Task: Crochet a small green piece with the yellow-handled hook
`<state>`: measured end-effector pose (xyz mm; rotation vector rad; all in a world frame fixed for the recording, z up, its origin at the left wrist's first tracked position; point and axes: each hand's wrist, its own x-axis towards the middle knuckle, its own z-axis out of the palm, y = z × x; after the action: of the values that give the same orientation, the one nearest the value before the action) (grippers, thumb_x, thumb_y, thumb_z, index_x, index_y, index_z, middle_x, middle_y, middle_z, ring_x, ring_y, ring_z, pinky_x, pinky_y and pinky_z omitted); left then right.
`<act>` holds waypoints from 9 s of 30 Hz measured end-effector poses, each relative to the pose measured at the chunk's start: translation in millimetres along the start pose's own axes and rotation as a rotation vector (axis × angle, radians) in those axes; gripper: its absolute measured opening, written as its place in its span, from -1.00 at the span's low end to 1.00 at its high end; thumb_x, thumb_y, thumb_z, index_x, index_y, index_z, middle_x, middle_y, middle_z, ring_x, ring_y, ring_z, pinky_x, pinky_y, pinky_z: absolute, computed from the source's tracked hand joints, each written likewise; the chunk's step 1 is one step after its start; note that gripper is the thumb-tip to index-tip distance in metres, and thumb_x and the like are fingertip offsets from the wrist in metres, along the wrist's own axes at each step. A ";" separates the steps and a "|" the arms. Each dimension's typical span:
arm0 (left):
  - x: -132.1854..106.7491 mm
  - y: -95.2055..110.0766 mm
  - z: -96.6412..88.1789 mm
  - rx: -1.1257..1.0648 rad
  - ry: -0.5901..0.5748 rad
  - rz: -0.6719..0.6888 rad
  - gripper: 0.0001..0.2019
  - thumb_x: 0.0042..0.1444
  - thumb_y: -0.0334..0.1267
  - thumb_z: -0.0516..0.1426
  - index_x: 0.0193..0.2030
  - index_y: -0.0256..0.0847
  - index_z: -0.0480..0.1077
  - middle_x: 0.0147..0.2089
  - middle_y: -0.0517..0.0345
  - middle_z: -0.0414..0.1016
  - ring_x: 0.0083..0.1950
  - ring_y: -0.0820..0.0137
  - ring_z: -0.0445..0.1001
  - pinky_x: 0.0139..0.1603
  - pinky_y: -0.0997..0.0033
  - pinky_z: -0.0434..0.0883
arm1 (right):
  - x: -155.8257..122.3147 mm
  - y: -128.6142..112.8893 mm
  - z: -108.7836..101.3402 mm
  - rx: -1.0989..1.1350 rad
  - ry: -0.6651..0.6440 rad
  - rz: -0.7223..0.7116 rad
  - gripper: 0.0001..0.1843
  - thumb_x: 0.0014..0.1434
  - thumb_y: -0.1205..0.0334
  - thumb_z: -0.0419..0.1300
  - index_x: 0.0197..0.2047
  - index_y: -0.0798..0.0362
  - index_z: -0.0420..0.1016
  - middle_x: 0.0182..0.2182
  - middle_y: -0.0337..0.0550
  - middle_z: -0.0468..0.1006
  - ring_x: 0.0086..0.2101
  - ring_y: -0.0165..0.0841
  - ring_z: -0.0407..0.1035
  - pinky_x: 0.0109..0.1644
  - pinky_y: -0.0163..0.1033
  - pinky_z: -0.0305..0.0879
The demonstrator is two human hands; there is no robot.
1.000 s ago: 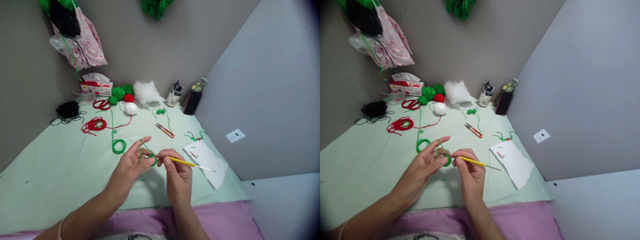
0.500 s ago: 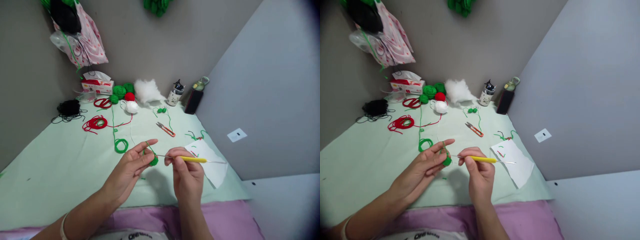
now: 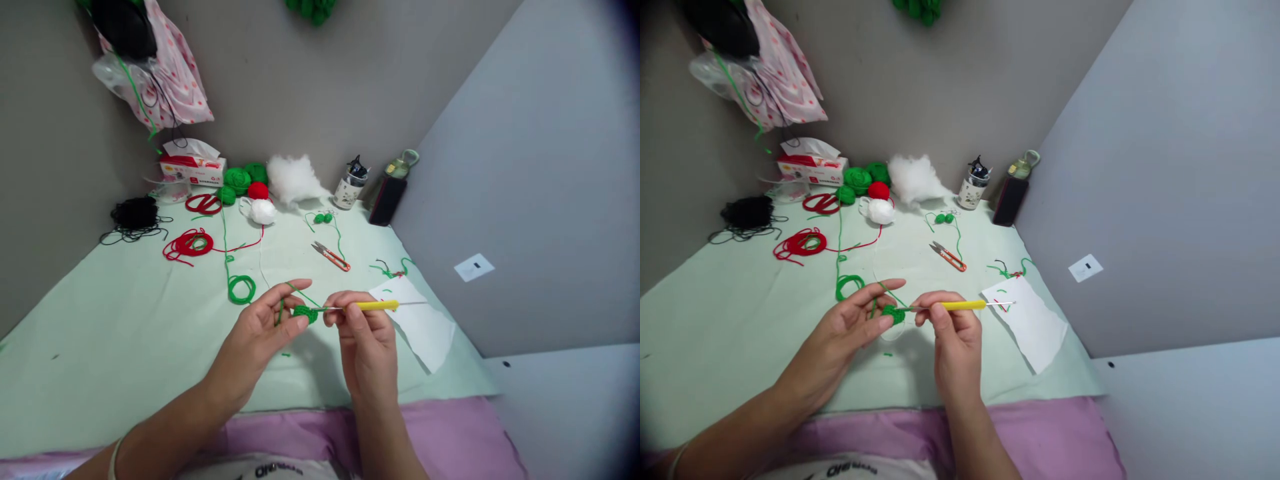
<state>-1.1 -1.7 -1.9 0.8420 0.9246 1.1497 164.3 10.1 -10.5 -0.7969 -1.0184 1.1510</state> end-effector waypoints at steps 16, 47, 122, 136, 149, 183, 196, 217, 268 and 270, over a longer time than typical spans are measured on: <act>1.0 -1.9 -4.8 0.194 0.003 0.087 -0.67 0.25 -0.22 0.33 0.14 0.09 0.62 -0.18 0.23 0.44 -0.25 0.44 0.30 -0.18 0.46 0.35 | -9.5 -5.6 -3.8 -0.385 -0.101 -0.289 -0.79 0.48 0.28 0.16 -0.13 -0.07 0.64 -0.26 -0.20 0.65 -0.26 -0.36 0.51 -0.16 -0.23 0.46; 1.1 0.7 5.3 -0.101 -0.030 0.016 -0.63 0.12 -0.13 0.48 0.09 0.10 0.69 -0.18 0.22 0.49 -0.14 0.44 0.39 -0.10 0.54 0.34 | -16.2 3.4 3.3 -0.607 -0.128 -0.537 -0.66 0.39 0.48 0.20 0.04 -0.12 0.66 -0.19 -0.15 0.67 -0.19 -0.33 0.58 -0.18 -0.22 0.55; 3.7 5.7 0.8 -0.151 -0.096 -0.094 -0.71 0.14 -0.21 0.43 0.02 -0.02 0.71 -0.17 0.17 0.60 -0.22 0.42 0.40 -0.16 0.44 0.32 | -5.8 2.4 3.3 -0.266 -0.093 -0.294 -0.84 0.41 0.24 0.28 -0.13 -0.10 0.73 -0.25 -0.15 0.69 -0.22 -0.31 0.55 -0.18 -0.19 0.52; -1.2 1.1 -7.4 0.096 -0.033 0.053 -0.75 0.23 -0.22 0.35 0.05 0.09 0.67 -0.15 0.22 0.43 -0.19 0.42 0.29 -0.16 0.46 0.28 | -10.7 -7.5 0.1 -0.317 -0.109 -0.238 -0.78 0.50 0.24 0.15 -0.12 -0.08 0.65 -0.25 -0.23 0.69 -0.27 -0.40 0.55 -0.15 -0.27 0.51; -2.6 3.2 2.7 0.012 -0.008 0.041 -0.60 0.14 -0.23 0.43 0.13 0.02 0.63 -0.26 0.26 0.45 -0.30 0.48 0.29 -0.26 0.52 0.29 | -19.4 8.5 -3.6 -0.949 -0.178 -0.861 -0.64 0.37 0.51 0.17 0.11 -0.03 0.60 -0.13 -0.03 0.65 -0.14 -0.25 0.56 -0.15 -0.15 0.53; -1.2 -1.8 4.1 -0.105 -0.093 -0.043 -0.74 0.20 -0.17 0.39 0.04 0.06 0.71 -0.14 0.17 0.59 -0.08 0.36 0.46 -0.10 0.45 0.34 | -5.3 6.7 -3.3 -0.247 -0.059 -0.218 -0.84 0.41 0.22 0.28 -0.14 -0.09 0.74 -0.28 -0.17 0.70 -0.28 -0.36 0.54 -0.20 -0.24 0.51; -4.3 -0.5 -4.9 0.155 0.001 0.103 -0.79 0.22 -0.25 0.34 -0.02 0.06 0.70 -0.24 0.21 0.45 -0.26 0.39 0.29 -0.22 0.42 0.29 | -16.7 -5.3 -3.2 -0.478 -0.139 -0.347 -0.75 0.50 0.32 0.10 -0.07 -0.05 0.62 -0.23 -0.18 0.69 -0.30 -0.37 0.56 -0.19 -0.22 0.53; -1.1 2.3 -1.2 -0.128 -0.093 -0.036 -0.65 0.13 -0.20 0.45 0.08 0.05 0.70 -0.18 0.18 0.52 -0.14 0.39 0.39 -0.13 0.47 0.34 | -10.0 -3.0 3.6 -0.374 -0.095 -0.428 -0.78 0.46 0.28 0.18 -0.13 -0.09 0.68 -0.27 -0.15 0.68 -0.23 -0.27 0.57 -0.23 -0.15 0.53; 0.8 3.7 -4.8 -0.245 -0.101 -0.094 -0.55 0.13 -0.29 0.45 0.17 0.03 0.63 -0.21 0.24 0.51 -0.17 0.48 0.41 -0.02 0.49 0.36 | -9.2 1.5 3.4 -0.346 -0.129 -0.399 -0.78 0.46 0.30 0.19 -0.09 -0.09 0.69 -0.28 -0.17 0.68 -0.28 -0.32 0.54 -0.27 -0.19 0.53; -0.8 1.4 -0.9 -0.185 -0.089 -0.043 -0.57 0.14 -0.28 0.44 0.17 0.06 0.64 -0.19 0.24 0.52 -0.11 0.45 0.42 -0.06 0.52 0.35 | -9.8 3.4 5.0 -0.394 -0.150 -0.408 -0.79 0.45 0.31 0.21 -0.06 -0.10 0.70 -0.23 -0.14 0.71 -0.21 -0.28 0.58 -0.21 -0.17 0.57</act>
<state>-2.6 -2.1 -0.8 0.7141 0.7479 1.1330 157.6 1.3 -14.1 -0.7668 -1.4837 0.6739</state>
